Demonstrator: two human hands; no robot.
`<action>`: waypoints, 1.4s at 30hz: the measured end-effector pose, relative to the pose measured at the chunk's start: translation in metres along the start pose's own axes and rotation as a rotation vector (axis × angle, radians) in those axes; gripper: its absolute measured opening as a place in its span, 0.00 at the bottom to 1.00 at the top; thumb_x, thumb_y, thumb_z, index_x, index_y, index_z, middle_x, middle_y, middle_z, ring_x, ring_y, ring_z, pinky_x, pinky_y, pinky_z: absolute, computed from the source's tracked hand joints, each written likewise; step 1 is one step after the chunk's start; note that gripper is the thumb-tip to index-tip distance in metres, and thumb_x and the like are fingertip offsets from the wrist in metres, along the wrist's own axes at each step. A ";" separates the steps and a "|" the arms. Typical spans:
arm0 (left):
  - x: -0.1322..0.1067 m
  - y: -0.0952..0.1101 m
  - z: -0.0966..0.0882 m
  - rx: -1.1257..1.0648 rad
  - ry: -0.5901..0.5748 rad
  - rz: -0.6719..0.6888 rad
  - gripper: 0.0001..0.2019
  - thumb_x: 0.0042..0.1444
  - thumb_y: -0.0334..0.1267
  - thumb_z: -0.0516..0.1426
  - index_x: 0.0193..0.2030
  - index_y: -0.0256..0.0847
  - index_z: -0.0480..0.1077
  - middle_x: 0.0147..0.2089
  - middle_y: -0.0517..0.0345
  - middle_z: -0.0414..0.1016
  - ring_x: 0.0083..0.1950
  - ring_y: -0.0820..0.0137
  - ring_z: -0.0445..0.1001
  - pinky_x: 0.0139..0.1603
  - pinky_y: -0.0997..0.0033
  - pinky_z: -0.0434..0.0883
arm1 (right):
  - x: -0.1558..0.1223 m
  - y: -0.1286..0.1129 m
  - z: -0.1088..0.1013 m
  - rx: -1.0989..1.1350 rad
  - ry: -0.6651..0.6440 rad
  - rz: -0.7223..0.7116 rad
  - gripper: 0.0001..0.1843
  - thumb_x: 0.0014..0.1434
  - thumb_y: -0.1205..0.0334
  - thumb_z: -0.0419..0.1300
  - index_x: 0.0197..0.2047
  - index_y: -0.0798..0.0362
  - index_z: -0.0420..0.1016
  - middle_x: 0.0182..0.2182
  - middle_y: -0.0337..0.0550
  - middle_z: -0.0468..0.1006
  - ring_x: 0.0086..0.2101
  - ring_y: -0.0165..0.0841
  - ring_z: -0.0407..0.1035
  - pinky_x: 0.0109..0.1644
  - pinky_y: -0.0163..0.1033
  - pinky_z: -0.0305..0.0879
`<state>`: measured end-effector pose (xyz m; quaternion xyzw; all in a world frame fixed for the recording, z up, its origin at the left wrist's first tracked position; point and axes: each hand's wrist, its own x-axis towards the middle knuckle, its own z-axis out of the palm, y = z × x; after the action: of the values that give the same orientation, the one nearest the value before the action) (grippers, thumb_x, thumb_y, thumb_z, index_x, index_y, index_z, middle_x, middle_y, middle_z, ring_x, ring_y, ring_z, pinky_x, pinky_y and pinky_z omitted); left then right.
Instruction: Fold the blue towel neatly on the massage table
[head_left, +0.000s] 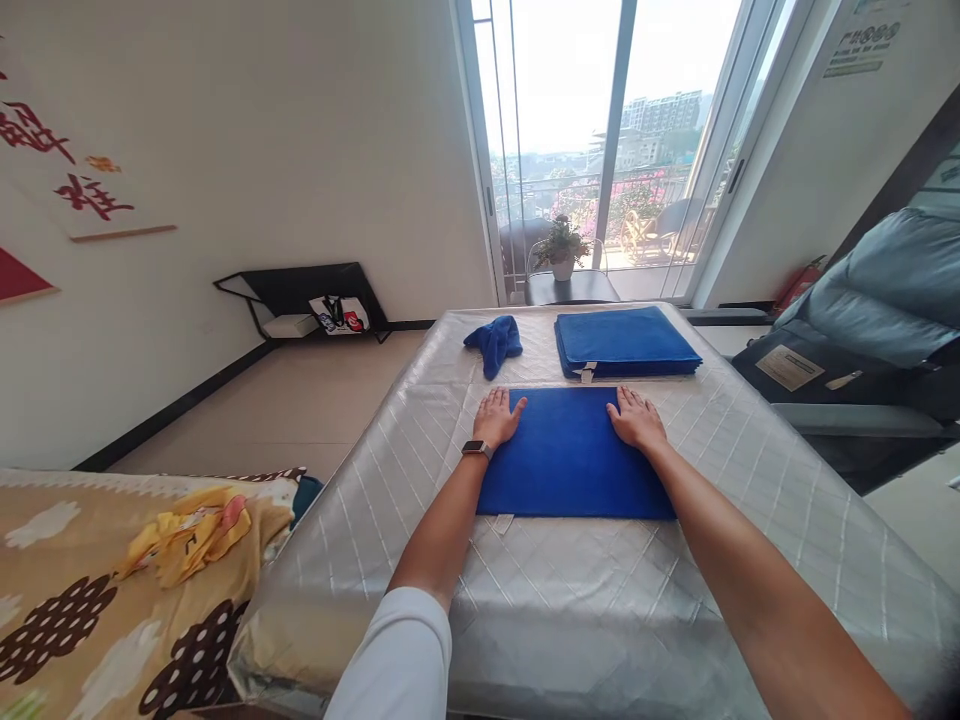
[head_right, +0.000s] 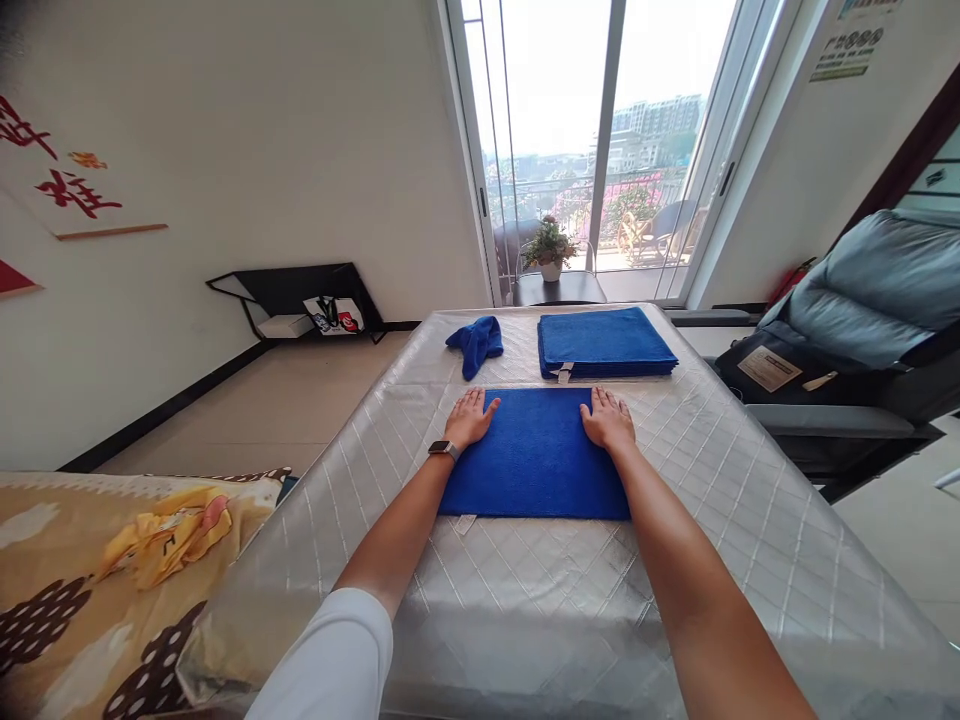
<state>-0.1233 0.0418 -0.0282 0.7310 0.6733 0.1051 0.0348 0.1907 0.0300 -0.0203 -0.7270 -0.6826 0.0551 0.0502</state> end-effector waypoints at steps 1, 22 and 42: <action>0.000 0.000 0.001 -0.001 0.001 -0.004 0.43 0.68 0.62 0.29 0.75 0.30 0.51 0.77 0.44 0.48 0.78 0.60 0.45 0.76 0.58 0.45 | 0.000 0.000 0.000 0.001 0.000 0.000 0.38 0.71 0.47 0.33 0.77 0.59 0.42 0.75 0.44 0.43 0.72 0.35 0.39 0.75 0.48 0.35; -0.003 0.004 -0.003 -0.040 0.025 -0.017 0.41 0.68 0.62 0.31 0.75 0.32 0.52 0.77 0.45 0.50 0.78 0.60 0.46 0.76 0.58 0.45 | 0.003 0.002 0.001 -0.012 -0.007 -0.002 0.40 0.70 0.45 0.32 0.77 0.61 0.42 0.75 0.47 0.44 0.72 0.35 0.39 0.75 0.49 0.36; -0.004 0.124 -0.003 -0.053 -0.002 0.295 0.39 0.70 0.60 0.30 0.75 0.33 0.52 0.76 0.44 0.52 0.77 0.61 0.48 0.76 0.58 0.49 | -0.002 0.000 0.001 0.044 0.037 -0.010 0.38 0.71 0.47 0.34 0.77 0.59 0.45 0.75 0.48 0.46 0.72 0.37 0.41 0.74 0.49 0.36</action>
<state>-0.0025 0.0261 -0.0023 0.8210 0.5556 0.1259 0.0390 0.1902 0.0275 -0.0211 -0.7231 -0.6839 0.0565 0.0790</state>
